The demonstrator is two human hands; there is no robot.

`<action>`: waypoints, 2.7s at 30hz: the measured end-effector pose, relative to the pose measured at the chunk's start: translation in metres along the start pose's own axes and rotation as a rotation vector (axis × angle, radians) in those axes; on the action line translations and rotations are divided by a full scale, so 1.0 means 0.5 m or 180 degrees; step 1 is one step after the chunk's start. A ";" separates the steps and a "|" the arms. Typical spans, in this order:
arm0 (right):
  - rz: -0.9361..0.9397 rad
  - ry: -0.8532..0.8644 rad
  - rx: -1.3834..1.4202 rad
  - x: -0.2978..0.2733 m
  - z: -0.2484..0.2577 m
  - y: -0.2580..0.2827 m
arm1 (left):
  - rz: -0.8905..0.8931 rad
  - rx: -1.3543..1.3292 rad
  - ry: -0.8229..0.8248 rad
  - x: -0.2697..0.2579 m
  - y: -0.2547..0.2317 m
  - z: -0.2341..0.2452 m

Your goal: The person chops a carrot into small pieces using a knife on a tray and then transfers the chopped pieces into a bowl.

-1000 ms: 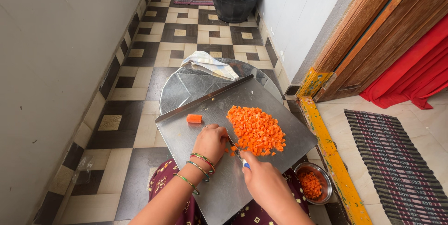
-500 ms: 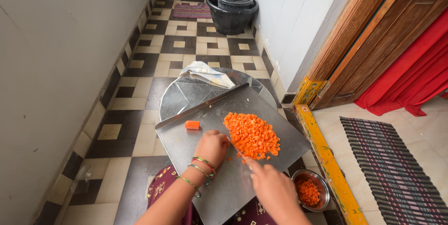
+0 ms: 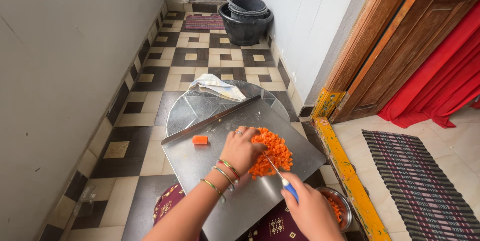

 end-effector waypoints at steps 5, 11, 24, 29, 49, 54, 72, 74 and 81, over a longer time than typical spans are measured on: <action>0.0012 0.0512 -0.0220 -0.041 -0.068 -0.040 | 0.0242 -0.0239 -0.0021 0.033 0.075 -0.008; 0.0471 0.0866 -0.0425 -0.028 -0.152 0.024 | 0.0900 -0.0594 -0.0296 0.007 0.197 0.000; -0.0138 0.0554 -0.0184 0.019 -0.097 0.048 | 0.2001 0.0062 -0.0505 -0.091 0.400 0.081; -0.0311 0.0443 0.0294 0.013 -0.112 0.040 | 0.1384 -0.0049 0.0186 -0.063 0.369 0.006; 0.0145 0.0197 0.0440 0.051 -0.143 0.144 | 0.2155 -0.1534 0.0277 -0.147 0.246 -0.027; 0.0151 0.0219 0.0222 0.048 -0.130 0.151 | 0.2004 -0.1571 0.0254 -0.139 0.231 -0.013; 0.0290 0.0654 -0.0268 0.101 -0.182 0.157 | 0.2014 -0.1488 0.0636 -0.120 0.236 -0.018; 0.0337 0.0594 -0.0154 0.116 -0.189 0.157 | 0.1981 -0.1466 0.0652 -0.116 0.239 -0.021; 0.0547 0.0545 0.0130 0.168 -0.207 0.159 | 0.1996 -0.1512 0.0556 -0.121 0.234 -0.005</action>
Point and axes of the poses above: each hand's wrist, its own x-axis towards the middle knuckle, its own z-axis out of the back of the hand, y = z × x, the point moved 10 cm from there along x, towards the middle knuckle, and after that the axes turned 11 degrees about z, right-handed, at the moved point
